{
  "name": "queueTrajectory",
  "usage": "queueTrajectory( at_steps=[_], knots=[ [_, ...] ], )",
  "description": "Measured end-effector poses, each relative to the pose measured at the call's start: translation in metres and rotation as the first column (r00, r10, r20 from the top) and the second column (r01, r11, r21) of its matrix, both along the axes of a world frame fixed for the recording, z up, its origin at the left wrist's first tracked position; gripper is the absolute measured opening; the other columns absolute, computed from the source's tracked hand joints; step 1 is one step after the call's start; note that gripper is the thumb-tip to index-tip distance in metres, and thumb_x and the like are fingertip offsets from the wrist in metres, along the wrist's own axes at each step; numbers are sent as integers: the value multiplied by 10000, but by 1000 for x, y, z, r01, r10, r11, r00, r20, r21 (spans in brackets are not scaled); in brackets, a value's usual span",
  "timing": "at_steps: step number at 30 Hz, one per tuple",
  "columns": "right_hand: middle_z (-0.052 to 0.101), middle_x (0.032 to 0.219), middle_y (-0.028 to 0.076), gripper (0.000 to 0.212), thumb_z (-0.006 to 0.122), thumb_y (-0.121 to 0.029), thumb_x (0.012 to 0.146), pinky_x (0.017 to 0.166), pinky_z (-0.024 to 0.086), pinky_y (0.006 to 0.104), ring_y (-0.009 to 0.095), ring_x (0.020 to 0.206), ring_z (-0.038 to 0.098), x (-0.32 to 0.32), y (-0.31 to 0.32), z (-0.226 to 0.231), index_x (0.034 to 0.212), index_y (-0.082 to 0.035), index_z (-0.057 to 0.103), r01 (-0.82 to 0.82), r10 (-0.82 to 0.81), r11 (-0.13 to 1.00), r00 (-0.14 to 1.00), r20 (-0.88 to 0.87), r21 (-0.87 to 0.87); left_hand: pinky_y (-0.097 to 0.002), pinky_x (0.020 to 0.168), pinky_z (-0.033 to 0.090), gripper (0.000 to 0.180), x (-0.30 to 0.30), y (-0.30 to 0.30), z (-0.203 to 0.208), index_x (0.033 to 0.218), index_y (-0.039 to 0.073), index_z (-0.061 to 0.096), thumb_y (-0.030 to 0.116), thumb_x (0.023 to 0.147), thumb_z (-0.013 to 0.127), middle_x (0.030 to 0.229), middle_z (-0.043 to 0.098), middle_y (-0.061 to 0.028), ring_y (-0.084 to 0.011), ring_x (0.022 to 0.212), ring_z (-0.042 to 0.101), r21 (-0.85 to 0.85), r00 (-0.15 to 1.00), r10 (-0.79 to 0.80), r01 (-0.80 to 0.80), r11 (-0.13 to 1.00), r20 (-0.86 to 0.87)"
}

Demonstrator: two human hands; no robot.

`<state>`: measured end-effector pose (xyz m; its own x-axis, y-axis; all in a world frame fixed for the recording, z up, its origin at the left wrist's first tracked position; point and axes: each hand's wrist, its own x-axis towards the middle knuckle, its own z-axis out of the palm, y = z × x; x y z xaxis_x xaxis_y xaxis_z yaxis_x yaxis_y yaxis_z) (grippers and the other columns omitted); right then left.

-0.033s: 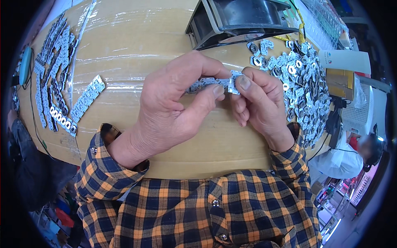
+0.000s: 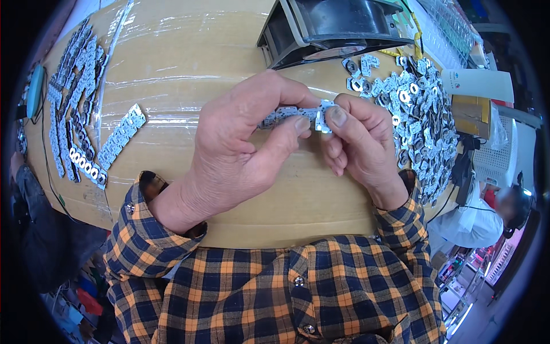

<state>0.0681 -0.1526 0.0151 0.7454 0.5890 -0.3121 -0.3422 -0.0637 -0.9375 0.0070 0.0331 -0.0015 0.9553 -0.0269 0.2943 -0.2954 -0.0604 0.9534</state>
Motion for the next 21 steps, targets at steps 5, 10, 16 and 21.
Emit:
queueTrajectory(
  at_steps=[5,10,16,21],
  knots=[
    [504,535,6,290,548,-185,956,347,353,196,47,376,417,3,-1,2,724,-12,552,-8,7,1000,998,-64,-4,-215,678,536,179,-1,-5,0,1072,-65,561,-67,893,557,989,589,-89,-128,840,647,9,998,44,-44,999,-55],
    [526,527,3,304,568,-199,950,348,366,190,44,373,442,2,2,3,727,6,591,34,-29,999,990,-135,33,-219,675,536,193,-4,-5,3,1086,-63,539,-57,895,566,986,598,-90,-128,837,648,-24,989,76,-80,997,-124],
    [437,520,4,290,498,-164,957,333,350,216,64,360,365,4,0,3,707,-17,511,18,-9,998,990,-143,60,-217,670,534,176,-3,-4,1,1065,-59,532,-43,896,580,973,608,-95,-121,824,649,-46,992,52,-57,997,-113],
    [496,515,10,290,550,-165,946,344,366,206,55,367,422,3,-1,0,718,8,591,56,-26,987,980,-199,149,-214,655,520,171,-3,-2,3,1064,-57,531,-35,901,577,942,617,-97,-113,792,640,-63,991,18,-26,998,-131]
  ],
)
